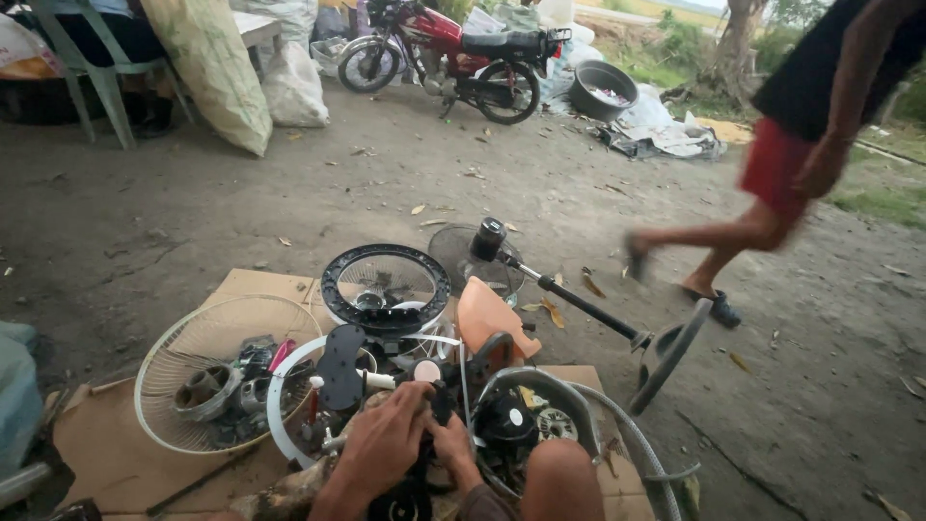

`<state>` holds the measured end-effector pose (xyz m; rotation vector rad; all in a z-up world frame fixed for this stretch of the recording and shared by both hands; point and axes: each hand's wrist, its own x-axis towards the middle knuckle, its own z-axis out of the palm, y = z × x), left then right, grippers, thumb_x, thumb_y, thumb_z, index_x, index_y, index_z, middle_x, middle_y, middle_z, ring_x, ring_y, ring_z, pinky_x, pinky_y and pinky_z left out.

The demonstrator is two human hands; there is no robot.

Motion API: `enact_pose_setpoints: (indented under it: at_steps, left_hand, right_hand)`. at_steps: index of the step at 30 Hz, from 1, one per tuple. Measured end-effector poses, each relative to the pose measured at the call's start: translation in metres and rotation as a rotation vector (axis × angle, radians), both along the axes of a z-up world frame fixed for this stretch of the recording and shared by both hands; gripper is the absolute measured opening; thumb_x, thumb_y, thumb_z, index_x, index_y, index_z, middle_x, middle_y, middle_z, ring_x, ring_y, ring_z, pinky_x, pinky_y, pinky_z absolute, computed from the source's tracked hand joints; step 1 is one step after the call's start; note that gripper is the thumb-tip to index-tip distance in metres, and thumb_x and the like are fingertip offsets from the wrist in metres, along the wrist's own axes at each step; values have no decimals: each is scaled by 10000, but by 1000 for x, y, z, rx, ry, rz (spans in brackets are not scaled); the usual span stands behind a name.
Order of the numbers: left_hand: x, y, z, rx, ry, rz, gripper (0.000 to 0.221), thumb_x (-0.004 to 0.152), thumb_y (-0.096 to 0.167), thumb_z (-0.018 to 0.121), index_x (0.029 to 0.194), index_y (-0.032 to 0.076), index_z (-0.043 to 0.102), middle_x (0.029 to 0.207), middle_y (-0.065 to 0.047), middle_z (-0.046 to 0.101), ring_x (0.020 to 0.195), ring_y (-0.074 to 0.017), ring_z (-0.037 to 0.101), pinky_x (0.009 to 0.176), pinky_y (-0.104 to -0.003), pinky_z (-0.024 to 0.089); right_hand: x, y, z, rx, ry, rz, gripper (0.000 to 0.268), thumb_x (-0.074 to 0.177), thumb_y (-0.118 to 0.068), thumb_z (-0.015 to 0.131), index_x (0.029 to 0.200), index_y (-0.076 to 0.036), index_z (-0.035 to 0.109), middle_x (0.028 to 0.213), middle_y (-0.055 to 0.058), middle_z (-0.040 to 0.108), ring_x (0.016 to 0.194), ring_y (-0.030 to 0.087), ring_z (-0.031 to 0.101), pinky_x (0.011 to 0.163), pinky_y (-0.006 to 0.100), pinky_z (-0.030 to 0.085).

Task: Disassembling and reassembling the motor housing and components of an electric fan

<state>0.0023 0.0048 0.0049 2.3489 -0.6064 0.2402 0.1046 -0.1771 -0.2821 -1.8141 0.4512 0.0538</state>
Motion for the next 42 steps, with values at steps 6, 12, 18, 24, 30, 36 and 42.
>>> enact_pose_setpoints:
  at_steps: [6, 12, 18, 24, 30, 36, 42]
  left_hand:
    - [6, 0, -13, -31, -96, 162, 386, 861, 386, 740, 1193, 227, 625, 984, 20, 700, 715, -261, 704, 625, -408, 550]
    - [7, -5, -15, -58, -281, 86, 354, 867, 210, 627, 1219, 218, 594, 1130, -9, 694, 768, -321, 701, 618, -459, 524]
    - [-1, -2, -2, -113, -227, 50, 199, 884, 214, 688, 1065, 158, 629, 1058, -14, 705, 685, -367, 678, 588, -486, 517]
    - [1, 2, -4, -71, -140, -57, 230, 929, 186, 572, 1157, 164, 551, 1159, -41, 697, 823, -360, 703, 697, -481, 496]
    - [10, 0, -9, -13, 8, 70, 410, 867, 381, 798, 1101, 116, 590, 961, -45, 701, 703, -233, 679, 706, -403, 551]
    - [-1, -4, 2, -97, -129, 38, 357, 871, 211, 693, 1214, 185, 595, 1107, -10, 672, 655, -330, 680, 582, -468, 516]
    - [0, -6, -3, -91, -225, 57, 205, 871, 239, 722, 1058, 182, 660, 1044, 84, 715, 631, -202, 673, 570, -362, 530]
  right_hand:
    - [11, -5, -32, -58, -164, 37, 387, 822, -360, 762, 1117, -109, 760, 957, 61, 804, 785, 190, 707, 719, 317, 560]
    - [33, -11, -62, -112, 47, 46, 411, 839, -411, 746, 1159, -155, 768, 1000, 51, 812, 831, 189, 718, 731, 313, 554]
    - [28, -19, -51, 12, -77, 65, 399, 817, -288, 744, 1162, -88, 766, 1003, 86, 812, 876, 203, 706, 797, 310, 547]
    - [22, -15, -31, -32, -2, 64, 465, 853, -433, 714, 1184, -110, 767, 991, 70, 815, 834, 190, 707, 756, 306, 550]
    - [25, -16, -37, -161, 7, 53, 389, 796, -247, 621, 1148, -139, 745, 1004, 71, 802, 864, 257, 716, 762, 334, 556]
    - [18, -11, -18, -204, 100, 89, 535, 841, -521, 664, 1257, -192, 731, 1135, 54, 799, 997, 251, 735, 847, 328, 559]
    - [31, -16, -47, -187, 41, 74, 498, 844, -493, 667, 1201, -154, 744, 1071, 76, 807, 921, 249, 735, 799, 340, 558]
